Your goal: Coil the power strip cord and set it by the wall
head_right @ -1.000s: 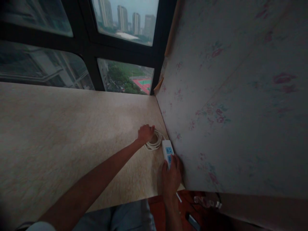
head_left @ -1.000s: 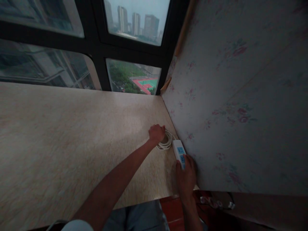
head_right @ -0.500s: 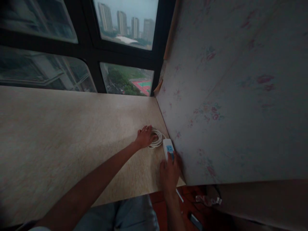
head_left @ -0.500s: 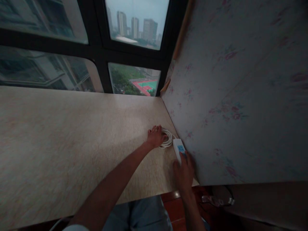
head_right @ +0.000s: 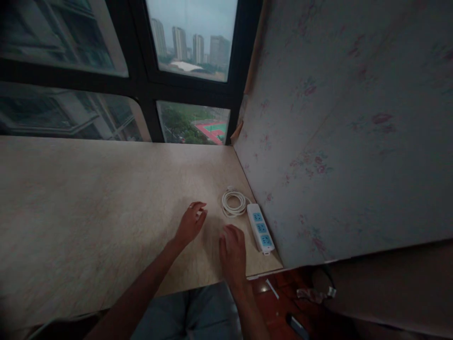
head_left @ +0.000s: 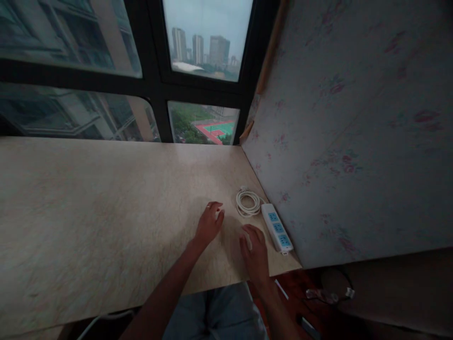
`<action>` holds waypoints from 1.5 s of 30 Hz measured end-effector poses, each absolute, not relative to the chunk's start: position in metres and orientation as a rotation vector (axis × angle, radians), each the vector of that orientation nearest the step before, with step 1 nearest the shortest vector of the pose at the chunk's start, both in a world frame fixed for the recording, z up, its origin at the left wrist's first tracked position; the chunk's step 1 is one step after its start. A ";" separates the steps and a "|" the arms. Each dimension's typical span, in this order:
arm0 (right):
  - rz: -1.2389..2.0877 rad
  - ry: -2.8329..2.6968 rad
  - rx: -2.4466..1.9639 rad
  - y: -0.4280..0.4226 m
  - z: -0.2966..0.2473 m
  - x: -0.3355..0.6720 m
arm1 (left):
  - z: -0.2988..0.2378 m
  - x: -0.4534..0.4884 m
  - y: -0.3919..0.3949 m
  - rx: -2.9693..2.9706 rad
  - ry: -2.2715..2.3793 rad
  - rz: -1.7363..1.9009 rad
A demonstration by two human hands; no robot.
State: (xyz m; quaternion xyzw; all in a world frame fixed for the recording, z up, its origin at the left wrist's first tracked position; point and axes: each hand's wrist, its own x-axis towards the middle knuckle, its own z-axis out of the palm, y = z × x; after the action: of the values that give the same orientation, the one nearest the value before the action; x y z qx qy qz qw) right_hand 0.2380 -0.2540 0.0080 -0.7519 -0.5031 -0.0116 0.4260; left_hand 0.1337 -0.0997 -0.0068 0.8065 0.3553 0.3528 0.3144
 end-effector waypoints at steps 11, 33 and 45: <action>0.276 -1.576 -1.944 -0.183 -0.005 0.142 | -0.009 0.000 -0.143 1.908 1.293 0.985; 0.360 -1.503 -1.726 -0.190 -0.015 0.149 | -0.007 -0.001 -0.143 1.720 1.304 1.020; 0.290 -1.586 -1.682 -0.192 -0.015 0.147 | -0.009 -0.001 -0.141 1.738 1.346 1.020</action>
State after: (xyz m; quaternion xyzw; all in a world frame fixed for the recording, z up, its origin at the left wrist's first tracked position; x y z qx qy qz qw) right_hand 0.1473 -0.1915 -0.0152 -0.6633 -0.6255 0.1143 0.3945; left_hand -0.0007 -0.1415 -0.0090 0.6715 0.5201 0.3940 0.3512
